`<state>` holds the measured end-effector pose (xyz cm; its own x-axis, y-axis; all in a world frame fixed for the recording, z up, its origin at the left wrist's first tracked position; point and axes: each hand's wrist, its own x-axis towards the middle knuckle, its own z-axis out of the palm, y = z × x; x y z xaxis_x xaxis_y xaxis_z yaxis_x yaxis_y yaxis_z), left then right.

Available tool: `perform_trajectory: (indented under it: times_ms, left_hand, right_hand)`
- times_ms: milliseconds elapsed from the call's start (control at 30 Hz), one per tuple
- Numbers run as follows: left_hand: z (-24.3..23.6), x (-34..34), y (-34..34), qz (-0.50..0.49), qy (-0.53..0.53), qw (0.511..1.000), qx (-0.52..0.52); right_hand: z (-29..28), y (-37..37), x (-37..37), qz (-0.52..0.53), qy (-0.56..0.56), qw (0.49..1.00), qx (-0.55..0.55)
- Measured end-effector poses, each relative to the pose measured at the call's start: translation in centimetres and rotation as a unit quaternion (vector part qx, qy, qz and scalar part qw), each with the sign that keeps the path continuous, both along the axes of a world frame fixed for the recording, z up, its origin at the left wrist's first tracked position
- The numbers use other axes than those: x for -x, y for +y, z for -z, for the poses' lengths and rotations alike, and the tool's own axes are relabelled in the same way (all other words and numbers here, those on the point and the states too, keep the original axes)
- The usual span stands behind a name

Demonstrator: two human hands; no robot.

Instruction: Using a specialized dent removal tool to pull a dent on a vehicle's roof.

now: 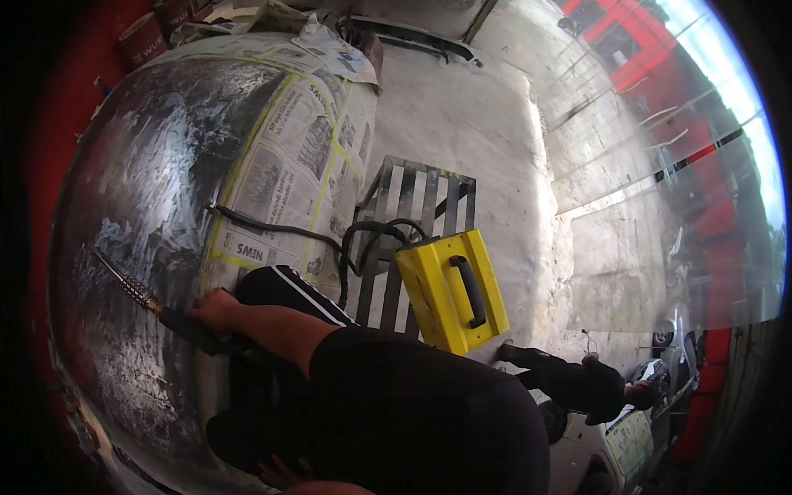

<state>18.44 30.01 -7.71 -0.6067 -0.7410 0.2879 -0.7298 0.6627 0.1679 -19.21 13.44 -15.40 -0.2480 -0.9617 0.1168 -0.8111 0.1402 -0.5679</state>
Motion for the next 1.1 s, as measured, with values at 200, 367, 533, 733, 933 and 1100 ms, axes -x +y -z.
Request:
perform_trajectory:
  times_ms: [200, 367, 533, 733, 933, 1100]
  left_hand:
    - [-0.4, 0.0, 0.3, -0.017, -0.029, 0.999, -0.021]
    - [-0.4, -0.1, 0.3, -0.016, -0.015, 0.999, -0.029]
    - [-0.6, 0.3, 0.4, -0.051, -0.087, 0.994, -0.030]
    - [-2.6, 4.9, -0.6, -0.205, -0.259, 0.943, -0.025]
    - [-4.6, 8.2, -8.5, -0.315, -0.246, 0.899, -0.177]
    - [-0.8, 6.3, -14.7, -0.324, -0.278, 0.881, -0.202]
  right_hand:
    - [-0.4, 0.2, 0.1, -0.005, 0.004, 1.000, -0.001]
    - [-0.3, 0.2, 0.0, -0.002, 0.006, 1.000, -0.001]
    - [0.1, 0.0, 0.0, 0.001, 0.005, 1.000, -0.012]
    - [0.2, 0.0, 0.2, -0.006, -0.001, 1.000, -0.008]
    - [-1.2, -0.1, 0.0, -0.013, -0.004, 0.999, -0.044]
    - [-0.4, -0.2, 0.0, -0.001, -0.003, 1.000, -0.028]
